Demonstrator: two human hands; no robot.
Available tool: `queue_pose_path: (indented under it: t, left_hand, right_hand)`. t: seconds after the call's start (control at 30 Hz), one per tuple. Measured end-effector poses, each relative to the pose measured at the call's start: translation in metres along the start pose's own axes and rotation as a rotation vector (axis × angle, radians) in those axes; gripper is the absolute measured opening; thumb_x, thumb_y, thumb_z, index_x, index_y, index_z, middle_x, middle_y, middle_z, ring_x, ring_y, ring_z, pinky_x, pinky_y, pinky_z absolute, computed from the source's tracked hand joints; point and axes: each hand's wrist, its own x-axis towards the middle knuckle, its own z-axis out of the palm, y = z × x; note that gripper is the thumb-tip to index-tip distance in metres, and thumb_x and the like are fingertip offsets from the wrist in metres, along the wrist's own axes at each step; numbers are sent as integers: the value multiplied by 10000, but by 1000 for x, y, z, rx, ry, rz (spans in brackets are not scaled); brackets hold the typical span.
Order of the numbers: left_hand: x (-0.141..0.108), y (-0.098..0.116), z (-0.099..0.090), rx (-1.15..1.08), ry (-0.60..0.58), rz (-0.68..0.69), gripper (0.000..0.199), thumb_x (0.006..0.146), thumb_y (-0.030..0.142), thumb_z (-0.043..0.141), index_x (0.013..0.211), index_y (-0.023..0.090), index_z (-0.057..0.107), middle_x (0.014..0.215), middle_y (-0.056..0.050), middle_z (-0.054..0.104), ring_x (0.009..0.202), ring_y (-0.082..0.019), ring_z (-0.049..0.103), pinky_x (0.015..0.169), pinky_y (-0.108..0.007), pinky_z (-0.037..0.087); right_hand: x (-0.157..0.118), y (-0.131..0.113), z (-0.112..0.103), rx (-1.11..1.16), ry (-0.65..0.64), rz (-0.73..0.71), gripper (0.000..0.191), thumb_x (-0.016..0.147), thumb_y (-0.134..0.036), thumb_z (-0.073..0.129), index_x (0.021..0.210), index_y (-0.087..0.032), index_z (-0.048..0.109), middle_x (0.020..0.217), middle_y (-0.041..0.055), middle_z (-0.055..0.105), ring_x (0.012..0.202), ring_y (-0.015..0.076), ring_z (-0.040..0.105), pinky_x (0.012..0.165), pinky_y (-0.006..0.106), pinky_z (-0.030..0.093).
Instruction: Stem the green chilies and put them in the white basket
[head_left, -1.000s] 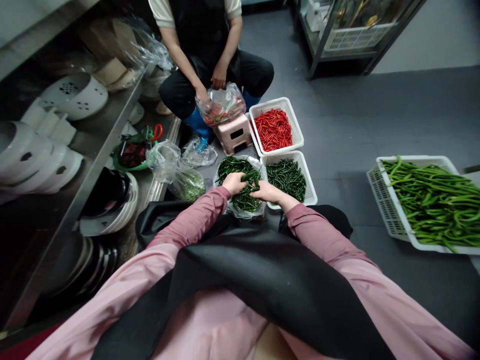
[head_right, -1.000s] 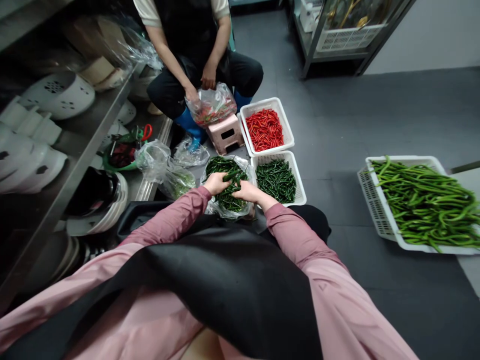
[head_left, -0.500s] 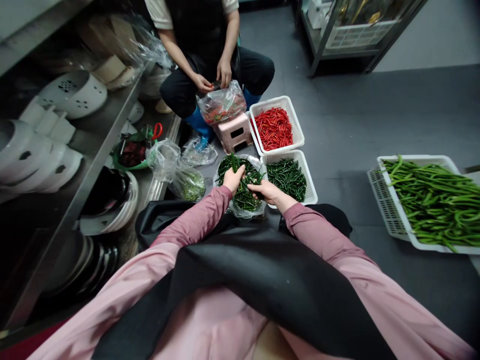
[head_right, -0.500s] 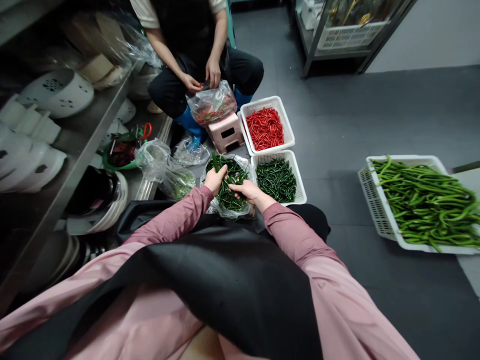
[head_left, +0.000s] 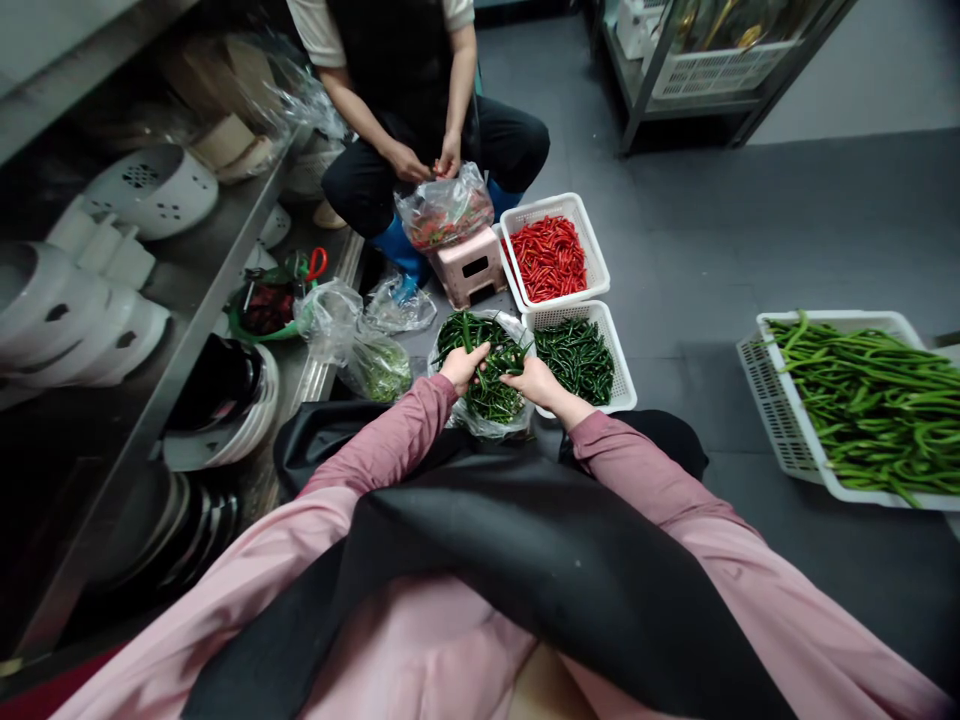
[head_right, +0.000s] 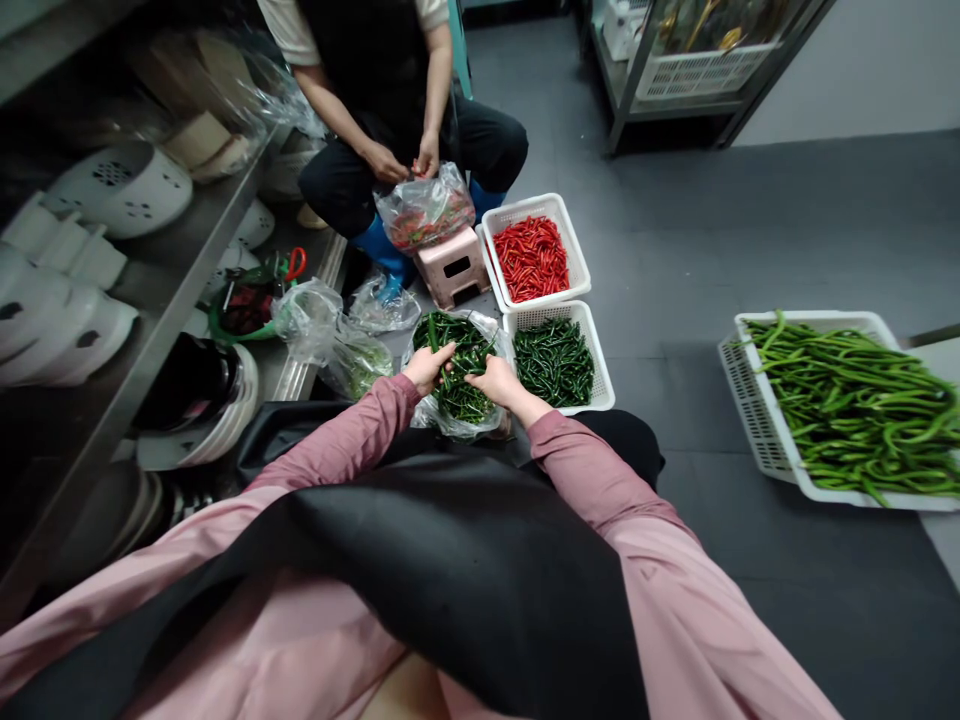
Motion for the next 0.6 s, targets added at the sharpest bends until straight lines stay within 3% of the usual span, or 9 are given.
queue_pose_path:
  t: [0.1,0.17,0.3,0.43,0.6]
  left_hand:
    - [-5,6,1,-173,-214,-166,450,676,549,678,633,166,446,444,73,354,363,-33,331,356,-165,276]
    - [-8,10,2,-174,-275,-192,462,677,576,660,631,163,458,448,69,349,371,-37,336,364,-168,296]
    - [-7,9,-3,67,-163,-48,419,621,510,734,709,135,572,488,40,447,390,-51,382,362,-181,294]
    - [-5,1,-4,250,-287,41,360,581,333,778,851,123,667,558,23,543,456,-74,457,431,-198,359]
    - [-7,-5,10,422,-364,97,129,616,245,719,663,152,643,570,-11,596,482,-110,493,451,-231,399]
  right_hand:
    - [-2,-5,-1,26,-35,-54,270,567,-208,727,816,-154,636,729,31,635,720,178,573,743,310,429]
    - [-2,-5,-2,101,-51,-68,250,559,-205,726,784,-153,632,717,24,627,687,160,557,704,291,431]
    - [3,1,-8,370,5,51,248,577,-300,727,726,-151,597,621,-2,573,521,99,455,502,241,366]
    - [7,4,-11,560,27,144,285,558,-329,737,719,-146,588,559,-26,537,433,61,361,413,220,265]
    - [8,1,-6,624,-47,187,184,554,-248,689,673,-149,589,528,-15,537,411,69,379,394,222,265]
